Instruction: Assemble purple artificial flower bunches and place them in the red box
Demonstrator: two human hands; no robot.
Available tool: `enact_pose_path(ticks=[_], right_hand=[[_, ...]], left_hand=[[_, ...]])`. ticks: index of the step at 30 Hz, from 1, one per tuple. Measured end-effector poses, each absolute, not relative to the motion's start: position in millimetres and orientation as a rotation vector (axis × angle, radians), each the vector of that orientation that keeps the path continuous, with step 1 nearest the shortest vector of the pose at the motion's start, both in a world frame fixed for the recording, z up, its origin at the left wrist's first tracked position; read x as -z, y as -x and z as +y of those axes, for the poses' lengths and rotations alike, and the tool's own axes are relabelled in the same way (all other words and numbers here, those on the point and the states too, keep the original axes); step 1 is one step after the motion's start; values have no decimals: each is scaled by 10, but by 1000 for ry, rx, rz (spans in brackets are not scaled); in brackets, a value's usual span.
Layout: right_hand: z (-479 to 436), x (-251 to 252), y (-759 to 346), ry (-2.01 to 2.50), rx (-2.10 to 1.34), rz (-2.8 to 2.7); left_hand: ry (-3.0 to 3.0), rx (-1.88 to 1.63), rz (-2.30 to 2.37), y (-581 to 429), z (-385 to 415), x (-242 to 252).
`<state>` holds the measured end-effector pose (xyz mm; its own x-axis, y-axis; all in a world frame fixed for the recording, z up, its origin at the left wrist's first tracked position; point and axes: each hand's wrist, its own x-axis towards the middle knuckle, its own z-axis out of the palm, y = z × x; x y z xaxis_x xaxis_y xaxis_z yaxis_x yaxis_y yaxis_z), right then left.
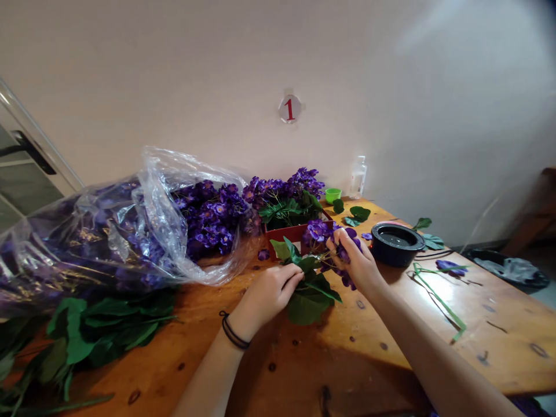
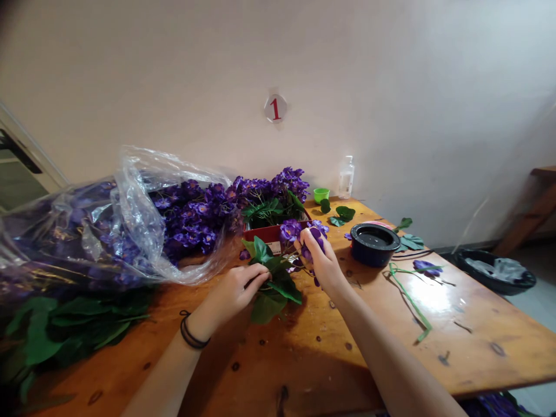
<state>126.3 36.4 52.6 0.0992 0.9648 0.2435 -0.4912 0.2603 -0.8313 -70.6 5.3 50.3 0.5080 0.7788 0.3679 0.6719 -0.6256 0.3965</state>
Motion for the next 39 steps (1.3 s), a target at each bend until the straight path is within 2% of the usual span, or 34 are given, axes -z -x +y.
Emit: enact_pose_path(ticks=[18,24,39], right_hand=[[350,-497,-1346,823,-984,-1365],[329,-476,-1459,798,-1065,-1593],[328,-411,-1390,842,-1124,-1513]], left_hand=[[-2576,-665,1290,704,64,-495],[-2565,-695,1284,726,99,-479],[-2819,-625,1355,674,109,-361]])
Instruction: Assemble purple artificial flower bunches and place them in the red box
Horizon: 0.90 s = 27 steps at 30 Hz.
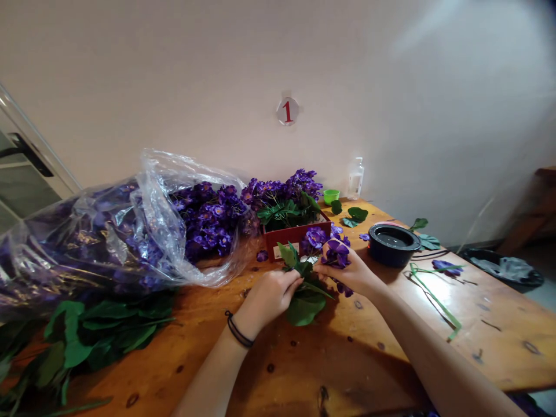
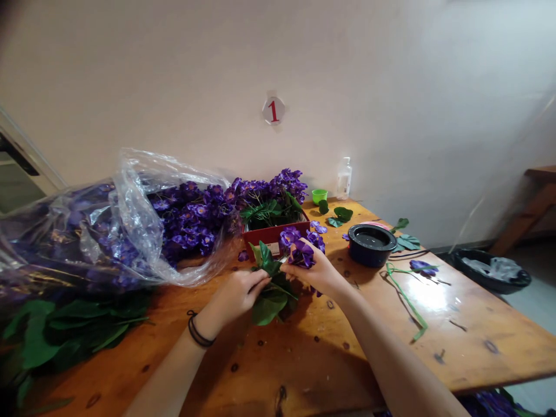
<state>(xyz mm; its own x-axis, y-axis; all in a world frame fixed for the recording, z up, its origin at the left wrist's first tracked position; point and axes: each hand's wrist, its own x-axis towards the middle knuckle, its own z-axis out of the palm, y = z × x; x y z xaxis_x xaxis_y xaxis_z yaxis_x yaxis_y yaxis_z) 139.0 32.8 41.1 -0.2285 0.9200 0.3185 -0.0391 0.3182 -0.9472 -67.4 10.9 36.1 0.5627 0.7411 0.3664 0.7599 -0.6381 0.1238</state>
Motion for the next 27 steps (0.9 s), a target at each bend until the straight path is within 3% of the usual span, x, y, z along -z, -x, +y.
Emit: enact_pose_path(ticks=[19,23,27], right_hand=[[334,-346,-1323,792,-1061,-1556],[221,-512,-1399,708,-943,-1589],[96,-676,-1479,599,-580,-1241]], left_hand=[[2749,625,-1353,694,140,-338],[2806,844,-1457,705,94,-462],[2709,1341,-1532,809,51,-614]])
